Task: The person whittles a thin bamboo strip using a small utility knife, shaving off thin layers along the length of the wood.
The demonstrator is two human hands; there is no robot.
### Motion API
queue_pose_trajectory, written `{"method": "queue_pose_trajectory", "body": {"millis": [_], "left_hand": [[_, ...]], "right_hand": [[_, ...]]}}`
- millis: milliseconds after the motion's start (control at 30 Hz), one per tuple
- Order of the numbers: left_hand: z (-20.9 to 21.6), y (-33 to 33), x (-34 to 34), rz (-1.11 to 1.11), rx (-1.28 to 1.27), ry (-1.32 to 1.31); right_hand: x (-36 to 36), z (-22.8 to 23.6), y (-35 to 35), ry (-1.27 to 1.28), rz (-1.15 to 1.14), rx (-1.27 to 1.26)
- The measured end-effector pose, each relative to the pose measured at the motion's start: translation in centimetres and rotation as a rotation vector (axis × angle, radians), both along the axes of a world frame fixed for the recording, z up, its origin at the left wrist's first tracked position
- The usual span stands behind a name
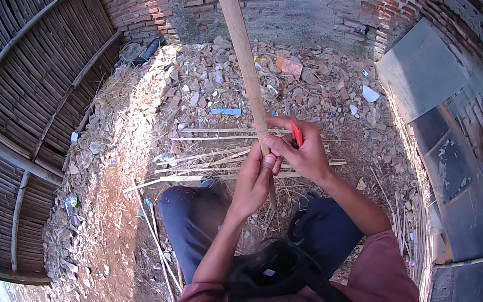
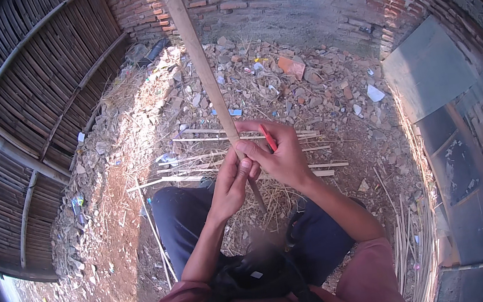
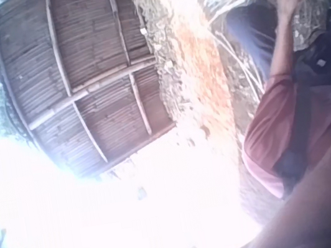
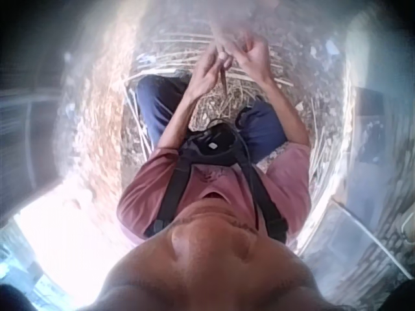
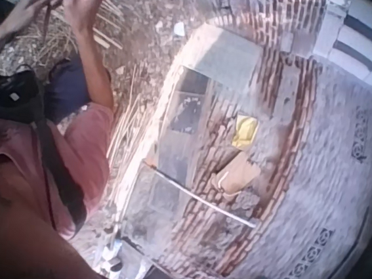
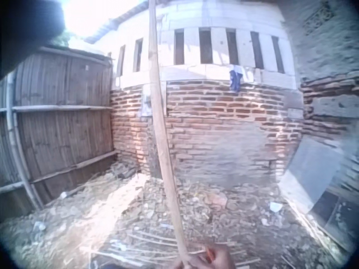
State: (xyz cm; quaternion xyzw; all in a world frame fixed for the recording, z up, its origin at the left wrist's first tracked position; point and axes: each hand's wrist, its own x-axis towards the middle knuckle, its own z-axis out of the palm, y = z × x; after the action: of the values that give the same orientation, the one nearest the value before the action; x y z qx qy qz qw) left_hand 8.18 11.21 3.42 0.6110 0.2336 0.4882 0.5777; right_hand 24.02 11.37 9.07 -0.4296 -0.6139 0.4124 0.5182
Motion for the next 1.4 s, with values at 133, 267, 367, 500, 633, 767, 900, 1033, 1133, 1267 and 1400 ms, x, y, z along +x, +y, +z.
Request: {"method": "queue_pose_trajectory", "body": {"millis": [133, 267, 367, 500, 633, 767, 900, 1033, 1133, 1267, 1400], "left_hand": [[-1.1, 0.5, -0.2, 0.103, 0.136, 0.117], [-0.9, 0.4, -2.1, 0.062, 0.267, 0.316], [2.6, -2.0, -5.7, 0.044, 0.434, 0.902], [7.7, -5.5, -8.7, -0.077, 0.352, 0.804], [11.6, -7.7, -10.4, 0.579, 0.797, 0.753], [10.1, -4.6, -9.4, 0.615, 0.735, 1.106], [3.1, -1.3, -10.7, 0.349, 0.695, 1.212], [1.2, -1.4, -10.0, 0.107, 0.411, 1.095], [1.7, -2.1, -9.4, 0.111, 0.349, 1.039], [2.3, -3.8, -9.4, 0.199, 0.251, 0.898], [3.9, -5.1, -9.2, 0.202, 0.086, 0.7]], "right_hand": [[0.9, -0.2, 0.2, -0.4, -0.028, 0.154], [-0.3, -2.0, 0.6, -0.236, -0.042, 0.285], [0.5, -2.6, 1.7, -0.332, -0.11, 0.465], [3.3, -3.0, 2.5, -0.512, -0.063, 0.407], [3.6, -3.0, 2.7, -0.671, -0.017, 0.473], [3.4, -4.0, 1.8, -0.853, 0.031, 0.469], [2.8, -3.6, 1.5, -0.898, 0.091, 0.437], [3.1, -2.3, 1.1, -0.812, 0.121, 0.463], [3.1, -0.9, 0.4, -0.628, 0.079, 0.331], [3.9, 1.0, -0.9, -0.453, -0.1, 0.523], [5.3, -0.2, -1.0, -0.456, 0.061, 0.244]]}}
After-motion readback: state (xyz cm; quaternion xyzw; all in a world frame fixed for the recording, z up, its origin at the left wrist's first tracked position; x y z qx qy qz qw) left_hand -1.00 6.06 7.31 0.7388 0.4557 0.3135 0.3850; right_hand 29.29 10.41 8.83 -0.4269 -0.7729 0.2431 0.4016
